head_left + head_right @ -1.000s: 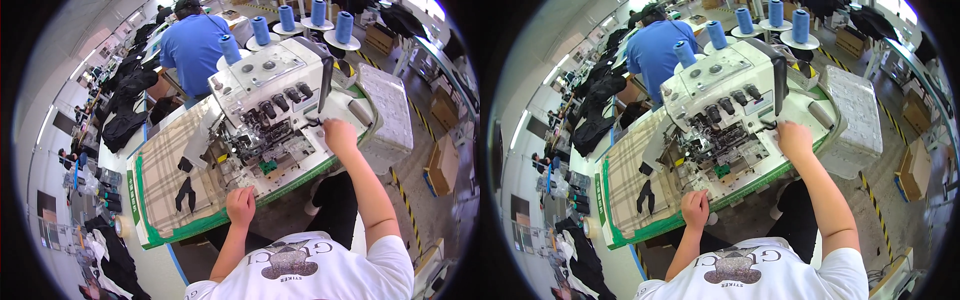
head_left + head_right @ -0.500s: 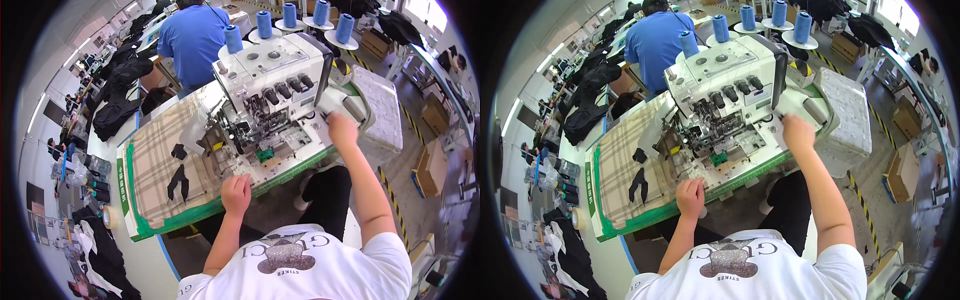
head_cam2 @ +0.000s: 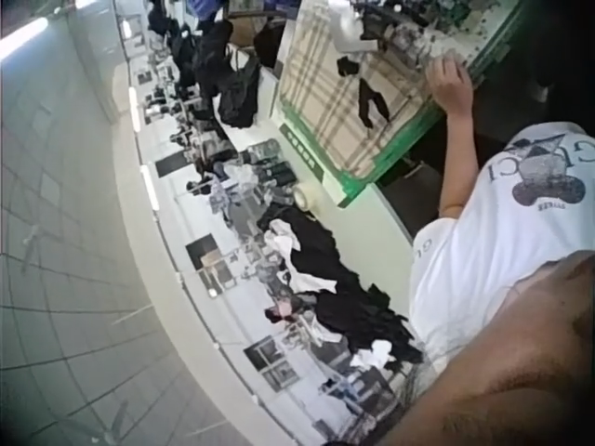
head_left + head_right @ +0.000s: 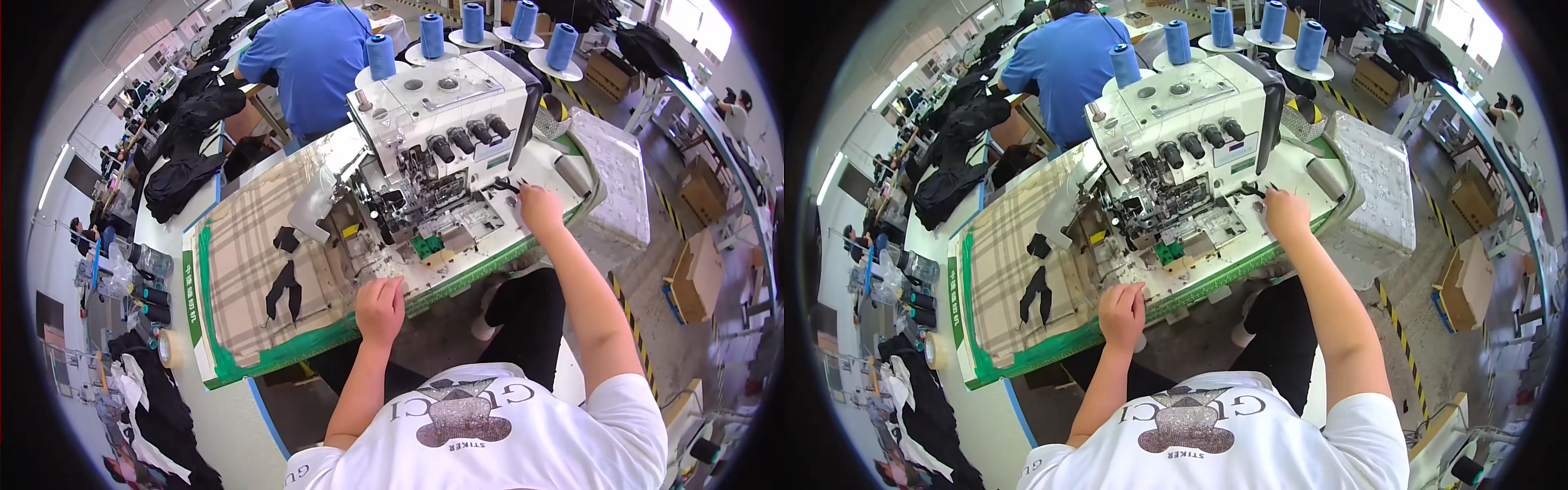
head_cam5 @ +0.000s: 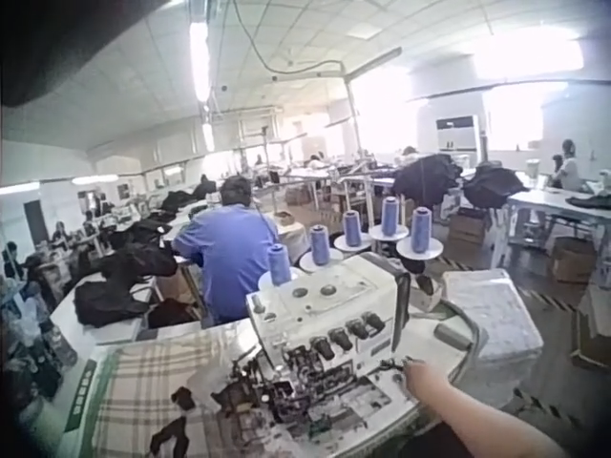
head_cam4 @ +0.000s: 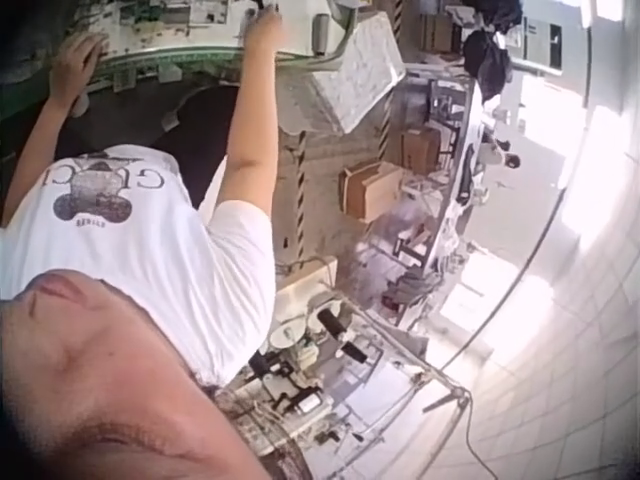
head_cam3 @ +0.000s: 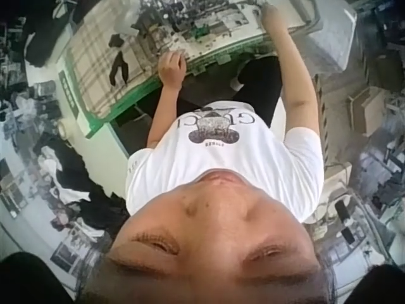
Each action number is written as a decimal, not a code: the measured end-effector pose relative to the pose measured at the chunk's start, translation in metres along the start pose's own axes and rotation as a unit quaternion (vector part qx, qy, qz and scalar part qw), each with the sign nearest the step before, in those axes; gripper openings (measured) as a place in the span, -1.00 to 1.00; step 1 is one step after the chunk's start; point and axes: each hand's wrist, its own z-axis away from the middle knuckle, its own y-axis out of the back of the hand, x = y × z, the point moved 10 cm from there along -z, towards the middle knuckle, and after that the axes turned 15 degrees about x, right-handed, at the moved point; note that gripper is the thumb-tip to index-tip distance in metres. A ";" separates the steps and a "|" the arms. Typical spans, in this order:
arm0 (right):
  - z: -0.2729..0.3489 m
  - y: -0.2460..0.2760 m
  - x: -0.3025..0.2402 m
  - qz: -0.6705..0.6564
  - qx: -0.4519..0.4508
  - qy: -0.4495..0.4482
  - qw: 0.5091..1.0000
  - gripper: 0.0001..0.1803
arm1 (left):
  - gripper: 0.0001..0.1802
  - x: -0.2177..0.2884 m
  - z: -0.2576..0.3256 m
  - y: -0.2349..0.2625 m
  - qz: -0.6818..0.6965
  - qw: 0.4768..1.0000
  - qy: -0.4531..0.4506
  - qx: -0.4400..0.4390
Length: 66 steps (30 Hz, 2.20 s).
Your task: Operate an industrial sewing machine to stitch pieces of black fabric trim.
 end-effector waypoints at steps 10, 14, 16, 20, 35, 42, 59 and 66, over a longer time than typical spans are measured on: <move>0.046 0.065 -0.010 -0.068 0.093 -0.030 0.993 -0.95 | -0.85 -0.002 0.000 0.003 -0.010 1.000 0.001 0.008; 0.062 0.037 0.004 -0.038 0.046 -0.026 0.998 -0.94 | -0.86 -0.001 -0.001 0.000 0.002 1.000 -0.005 0.009; 0.054 0.072 -0.002 -0.082 0.143 -0.072 0.984 -0.92 | -0.86 -0.002 0.002 0.003 -0.008 1.000 -0.004 0.009; 0.056 0.029 0.020 -0.027 0.022 -0.066 0.997 -0.84 | -0.84 0.001 -0.004 0.002 -0.007 1.000 -0.005 0.022; 0.025 0.091 0.014 -0.052 0.081 -0.054 0.994 -0.86 | -0.85 0.001 -0.002 0.010 0.011 1.000 0.007 0.016; -0.062 0.229 -0.065 -0.269 0.123 0.042 0.954 -0.82 | -0.84 -0.006 -0.001 0.010 0.019 1.000 0.014 0.008; -0.185 0.143 -0.231 -0.209 -0.277 0.297 0.890 -0.88 | -0.83 -0.006 -0.003 0.015 0.035 0.999 0.003 0.030; -0.198 0.138 -0.239 -0.236 -0.168 0.294 0.911 -0.95 | -0.85 -0.007 -0.006 0.012 0.039 0.999 -0.001 0.021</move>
